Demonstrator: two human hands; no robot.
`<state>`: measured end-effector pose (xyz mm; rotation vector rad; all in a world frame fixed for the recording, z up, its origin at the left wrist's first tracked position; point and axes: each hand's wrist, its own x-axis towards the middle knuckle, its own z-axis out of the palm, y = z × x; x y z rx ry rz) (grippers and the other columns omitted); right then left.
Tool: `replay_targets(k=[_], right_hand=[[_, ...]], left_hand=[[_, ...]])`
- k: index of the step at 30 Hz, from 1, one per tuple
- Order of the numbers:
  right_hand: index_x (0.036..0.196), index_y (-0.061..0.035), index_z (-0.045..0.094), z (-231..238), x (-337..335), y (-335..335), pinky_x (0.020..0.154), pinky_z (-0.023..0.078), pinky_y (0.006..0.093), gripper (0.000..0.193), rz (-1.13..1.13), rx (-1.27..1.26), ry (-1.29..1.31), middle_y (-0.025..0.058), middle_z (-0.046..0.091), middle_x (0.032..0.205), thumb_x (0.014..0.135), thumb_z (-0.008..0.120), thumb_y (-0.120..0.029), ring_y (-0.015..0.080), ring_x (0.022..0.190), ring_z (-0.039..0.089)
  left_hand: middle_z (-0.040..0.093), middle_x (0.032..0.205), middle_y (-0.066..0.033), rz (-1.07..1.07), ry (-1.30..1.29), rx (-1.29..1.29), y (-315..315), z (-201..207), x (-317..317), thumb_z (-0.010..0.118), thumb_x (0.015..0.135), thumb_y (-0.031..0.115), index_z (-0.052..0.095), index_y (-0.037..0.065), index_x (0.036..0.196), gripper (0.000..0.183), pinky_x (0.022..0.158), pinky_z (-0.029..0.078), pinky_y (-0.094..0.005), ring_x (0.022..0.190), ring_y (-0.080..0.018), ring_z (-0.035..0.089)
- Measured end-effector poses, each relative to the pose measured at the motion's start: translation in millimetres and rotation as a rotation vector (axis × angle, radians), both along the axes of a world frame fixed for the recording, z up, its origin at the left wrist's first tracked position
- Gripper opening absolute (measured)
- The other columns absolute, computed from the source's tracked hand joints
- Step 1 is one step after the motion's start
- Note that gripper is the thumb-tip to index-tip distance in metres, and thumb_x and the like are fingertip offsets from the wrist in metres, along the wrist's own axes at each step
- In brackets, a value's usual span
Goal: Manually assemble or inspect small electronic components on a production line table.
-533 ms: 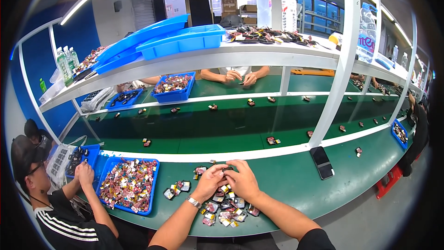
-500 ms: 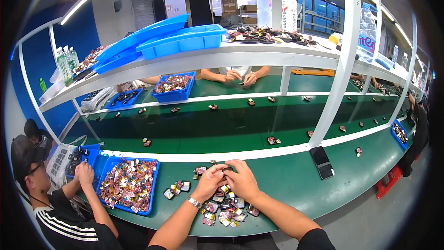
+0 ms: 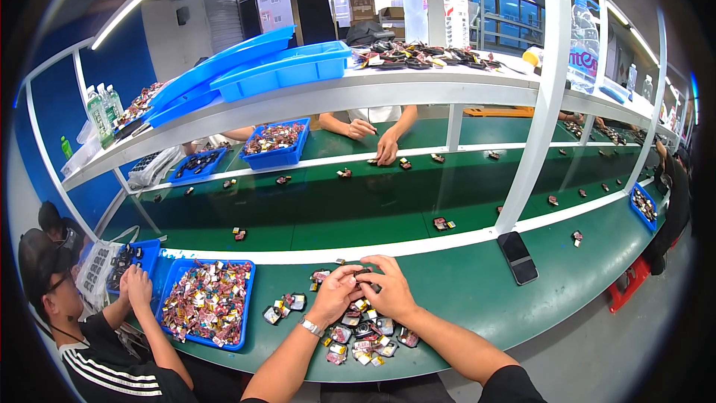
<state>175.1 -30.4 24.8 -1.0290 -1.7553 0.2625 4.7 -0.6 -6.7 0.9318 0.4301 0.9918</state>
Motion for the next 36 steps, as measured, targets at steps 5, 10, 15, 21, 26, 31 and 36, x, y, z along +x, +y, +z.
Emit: replay_targets(k=[5, 10, 15, 21, 26, 31, 36], right_hand=[[0.093, -0.0060, 0.071, 12, 1, 0, 0.099, 0.045, 0.0409, 0.021, 0.074, 0.116, -0.087, 0.0103, 0.060, 0.123, 0.072, 0.070, -0.002, 0.0316, 0.118, 0.053], [0.091, -0.0065, 0.071, 13, 3, 0, 0.099, 0.045, 0.0411, 0.019, 0.006, 0.107, -0.103, 0.0106, 0.059, 0.123, 0.072, 0.071, -0.003, 0.0323, 0.119, 0.053], [0.088, -0.0071, 0.071, 10, 4, 0, 0.099, 0.045, 0.0404, 0.017, 0.041, 0.085, -0.053, 0.0102, 0.061, 0.119, 0.072, 0.071, -0.004, 0.0314, 0.118, 0.053], [0.089, -0.0063, 0.072, 5, 1, 1, 0.100, 0.045, 0.0406, 0.018, 0.035, 0.058, 0.014, 0.0094, 0.062, 0.122, 0.072, 0.069, -0.002, 0.0317, 0.118, 0.054], [0.090, -0.0057, 0.072, 3, -6, 4, 0.102, 0.044, 0.0414, 0.019, 0.052, 0.082, 0.021, 0.0102, 0.061, 0.126, 0.072, 0.069, -0.001, 0.0329, 0.123, 0.052], [0.089, -0.0056, 0.069, 20, 1, 0, 0.100, 0.046, 0.0421, 0.018, 0.051, 0.129, -0.085, 0.0118, 0.061, 0.124, 0.072, 0.070, -0.002, 0.0348, 0.121, 0.053], [0.086, -0.0051, 0.067, 22, 2, -5, 0.097, 0.047, 0.0415, 0.015, 0.038, 0.177, -0.078, 0.0117, 0.061, 0.118, 0.072, 0.070, -0.003, 0.0331, 0.116, 0.055]], left_hand=[[0.061, 0.119, -0.0128, 0.015, 0.002, 0.050, 0, -3, -4, 0.051, 0.101, 0.011, 0.049, 0.001, 0.127, 0.028, 0.096, 0.054, -0.0377, 0.110, -0.0221, 0.063], [0.055, 0.133, -0.0172, 0.002, -0.043, 0.036, 0, 1, -3, 0.052, 0.100, 0.011, 0.049, 0.002, 0.126, 0.028, 0.098, 0.053, -0.0398, 0.114, -0.0239, 0.061], [0.055, 0.133, -0.0169, -0.003, -0.044, 0.040, 0, -2, -3, 0.052, 0.100, 0.011, 0.050, 0.002, 0.126, 0.028, 0.099, 0.053, -0.0404, 0.115, -0.0240, 0.060], [0.056, 0.132, -0.0164, 0.017, -0.043, 0.050, -1, -3, -1, 0.053, 0.100, 0.012, 0.050, 0.002, 0.126, 0.028, 0.099, 0.053, -0.0398, 0.115, -0.0233, 0.060], [0.058, 0.129, -0.0139, 0.076, -0.066, 0.068, -1, -5, 0, 0.055, 0.099, 0.013, 0.050, 0.003, 0.126, 0.029, 0.097, 0.053, -0.0392, 0.114, -0.0219, 0.061], [0.057, 0.130, -0.0145, 0.043, -0.051, 0.047, -2, -1, -1, 0.054, 0.099, 0.012, 0.051, 0.002, 0.126, 0.029, 0.097, 0.053, -0.0394, 0.114, -0.0221, 0.060], [0.057, 0.130, -0.0151, -0.012, -0.120, 0.056, -2, -5, -5, 0.052, 0.100, 0.009, 0.051, 0.002, 0.126, 0.027, 0.098, 0.052, -0.0418, 0.115, -0.0238, 0.060]])
